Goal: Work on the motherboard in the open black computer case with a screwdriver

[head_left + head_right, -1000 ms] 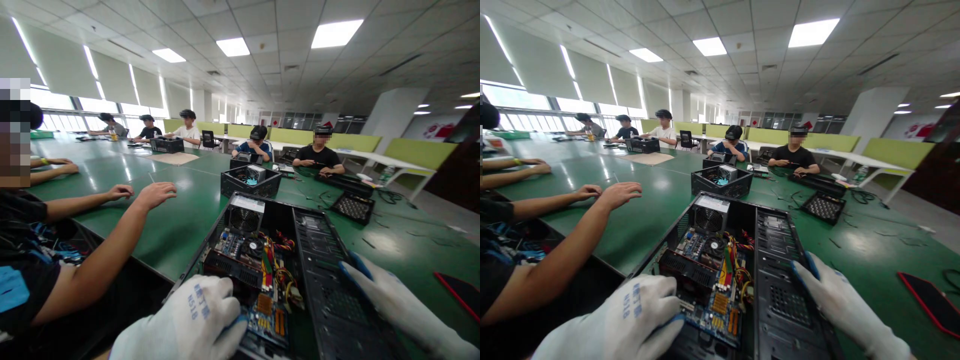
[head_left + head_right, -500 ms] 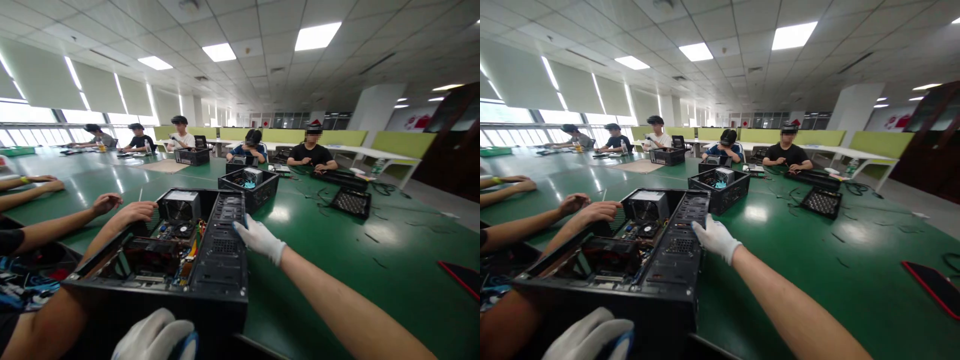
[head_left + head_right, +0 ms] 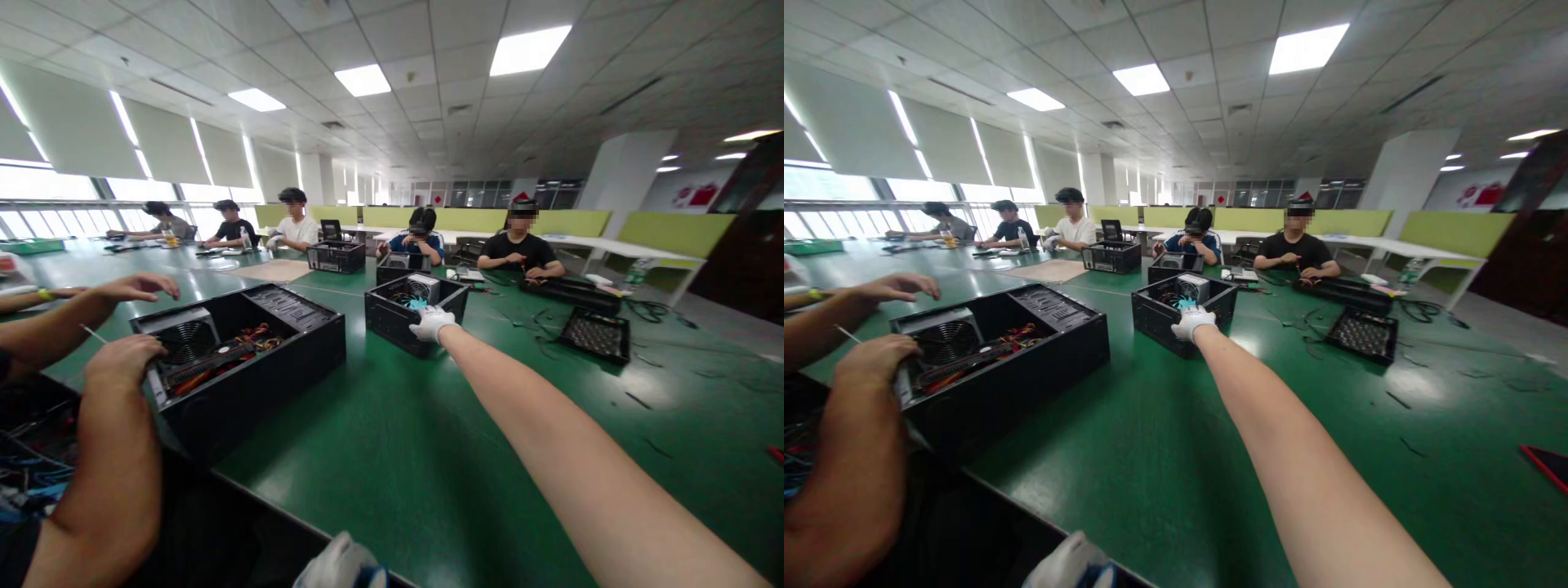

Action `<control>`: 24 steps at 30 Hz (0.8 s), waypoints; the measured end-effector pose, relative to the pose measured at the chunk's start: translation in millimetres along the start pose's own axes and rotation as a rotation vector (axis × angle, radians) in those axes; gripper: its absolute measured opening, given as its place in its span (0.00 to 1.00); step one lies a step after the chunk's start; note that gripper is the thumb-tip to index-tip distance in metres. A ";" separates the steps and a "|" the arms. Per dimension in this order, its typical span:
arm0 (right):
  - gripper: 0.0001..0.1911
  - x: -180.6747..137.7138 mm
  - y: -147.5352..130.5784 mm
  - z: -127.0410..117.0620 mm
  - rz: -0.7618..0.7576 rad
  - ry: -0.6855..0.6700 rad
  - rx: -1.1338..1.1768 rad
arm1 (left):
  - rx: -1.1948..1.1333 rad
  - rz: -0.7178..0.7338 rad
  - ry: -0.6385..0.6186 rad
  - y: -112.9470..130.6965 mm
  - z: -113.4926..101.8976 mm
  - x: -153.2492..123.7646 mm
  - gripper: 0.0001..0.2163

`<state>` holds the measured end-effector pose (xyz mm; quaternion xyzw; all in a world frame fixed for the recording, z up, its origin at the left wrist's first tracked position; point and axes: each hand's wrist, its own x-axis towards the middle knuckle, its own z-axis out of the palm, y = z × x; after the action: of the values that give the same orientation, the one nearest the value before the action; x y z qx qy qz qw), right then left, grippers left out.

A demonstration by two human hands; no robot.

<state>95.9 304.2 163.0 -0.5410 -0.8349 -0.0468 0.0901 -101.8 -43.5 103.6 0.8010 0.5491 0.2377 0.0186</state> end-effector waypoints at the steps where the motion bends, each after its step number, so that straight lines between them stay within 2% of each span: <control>1: 0.21 3.1 4.5 2.8 0.015 0.008 -0.016 | -0.008 -0.004 0.028 -12.7 -16.6 13.8 0.13; 5: 0.21 3.1 19.7 17.3 0.038 0.033 -0.060 | -0.033 -0.052 0.213 -68.8 -95.8 70.9 0.17; 6: 0.20 -1.3 23.8 20.3 0.030 0.035 -0.066 | -0.059 -0.042 0.288 -76.7 -106.0 79.4 0.18; 7: 0.19 -8.1 28.0 22.7 0.015 0.037 -0.068 | -0.081 -0.026 0.347 -79.4 -107.4 83.3 0.19; 8: 0.19 -17.5 32.3 24.2 -0.006 0.038 -0.067 | -0.093 -0.028 0.383 -76.2 -99.2 82.5 0.19; 9: 0.19 -29.4 36.7 24.7 -0.031 0.040 -0.064 | -0.096 -0.038 0.402 -67.4 -82.2 77.3 0.18; 13: 0.22 -101.4 51.5 17.1 -0.148 0.052 -0.026 | -0.128 -0.006 0.305 -7.5 21.1 35.9 0.09; 15: 0.23 -147.4 56.8 9.1 -0.198 0.064 0.005 | -0.156 0.003 0.273 14.0 53.8 20.9 0.07; 16: 0.23 -171.4 59.2 4.6 -0.252 0.105 0.046 | -0.172 0.006 0.263 20.1 60.5 17.6 0.07; 18: 0.22 -218.8 64.0 -5.0 -0.315 0.160 0.102 | -0.189 0.017 0.257 25.6 57.6 19.8 0.06; 21: 0.16 -283.4 73.1 -19.1 -0.340 0.176 0.154 | -0.154 0.076 0.289 30.6 34.6 37.0 0.05; 24: 0.11 -334.3 82.8 -31.6 -0.366 0.128 0.183 | -0.078 0.147 0.283 43.7 17.6 56.4 0.08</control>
<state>307.7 33.4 125.0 -0.3661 -0.9124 -0.0209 0.1818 -40.7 -6.7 121.0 0.7964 0.4764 0.3699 -0.0454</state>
